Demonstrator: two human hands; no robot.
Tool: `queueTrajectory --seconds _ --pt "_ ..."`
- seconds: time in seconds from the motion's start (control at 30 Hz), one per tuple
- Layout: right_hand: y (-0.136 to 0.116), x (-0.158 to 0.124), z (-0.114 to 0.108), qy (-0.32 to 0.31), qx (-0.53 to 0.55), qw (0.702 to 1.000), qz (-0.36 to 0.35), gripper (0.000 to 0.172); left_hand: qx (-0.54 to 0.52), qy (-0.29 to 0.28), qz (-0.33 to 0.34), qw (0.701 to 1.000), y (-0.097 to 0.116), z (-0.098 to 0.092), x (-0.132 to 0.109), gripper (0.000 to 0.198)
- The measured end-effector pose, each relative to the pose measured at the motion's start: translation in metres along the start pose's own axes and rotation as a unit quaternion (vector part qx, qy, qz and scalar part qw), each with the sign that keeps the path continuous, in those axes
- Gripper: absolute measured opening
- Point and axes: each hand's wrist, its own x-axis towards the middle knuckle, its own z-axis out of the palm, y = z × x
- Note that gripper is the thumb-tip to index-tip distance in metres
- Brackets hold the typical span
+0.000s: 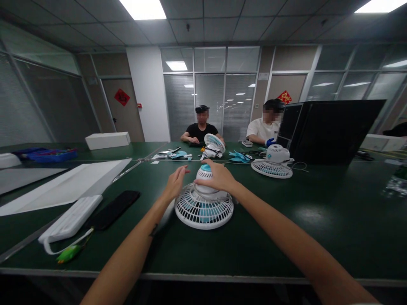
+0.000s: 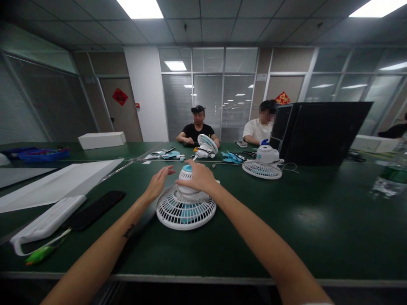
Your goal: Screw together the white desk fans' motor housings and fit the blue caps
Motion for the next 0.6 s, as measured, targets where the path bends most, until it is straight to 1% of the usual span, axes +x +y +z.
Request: queueTrajectory --seconds 0.07,0.1,0.2,0.3,0.37,0.43,0.53,0.6 --pt "0.002 0.002 0.005 0.029 0.011 1.000 -0.001 0.061 0.021 0.009 -0.032 0.999 -0.008 -0.002 0.003 0.048" --pt "0.005 0.000 0.007 0.049 0.024 0.998 -0.011 0.057 0.028 0.008 -0.046 0.999 -0.011 -0.003 0.004 0.048" --pt "0.014 -0.007 0.004 0.104 0.063 0.992 -0.035 0.052 0.031 -0.003 -0.069 0.997 -0.016 -0.001 0.006 0.048" --pt "0.023 -0.014 -0.010 0.147 0.089 0.985 -0.021 0.052 0.022 -0.010 -0.076 0.997 -0.017 0.002 0.007 0.051" --pt "0.031 -0.019 -0.024 0.179 0.097 0.979 -0.007 0.051 0.022 -0.017 -0.072 0.997 -0.017 0.003 0.007 0.053" --pt "0.042 -0.024 -0.045 0.219 0.095 0.971 0.005 0.050 0.030 -0.026 -0.065 0.997 -0.017 0.003 0.007 0.054" --pt "0.063 -0.034 -0.085 0.273 0.077 0.958 0.038 0.051 0.049 -0.042 -0.055 0.996 -0.016 0.004 0.005 0.051" --pt "0.080 -0.044 -0.114 0.279 0.046 0.956 0.083 0.051 0.062 -0.054 -0.048 0.995 -0.017 0.004 0.004 0.050"
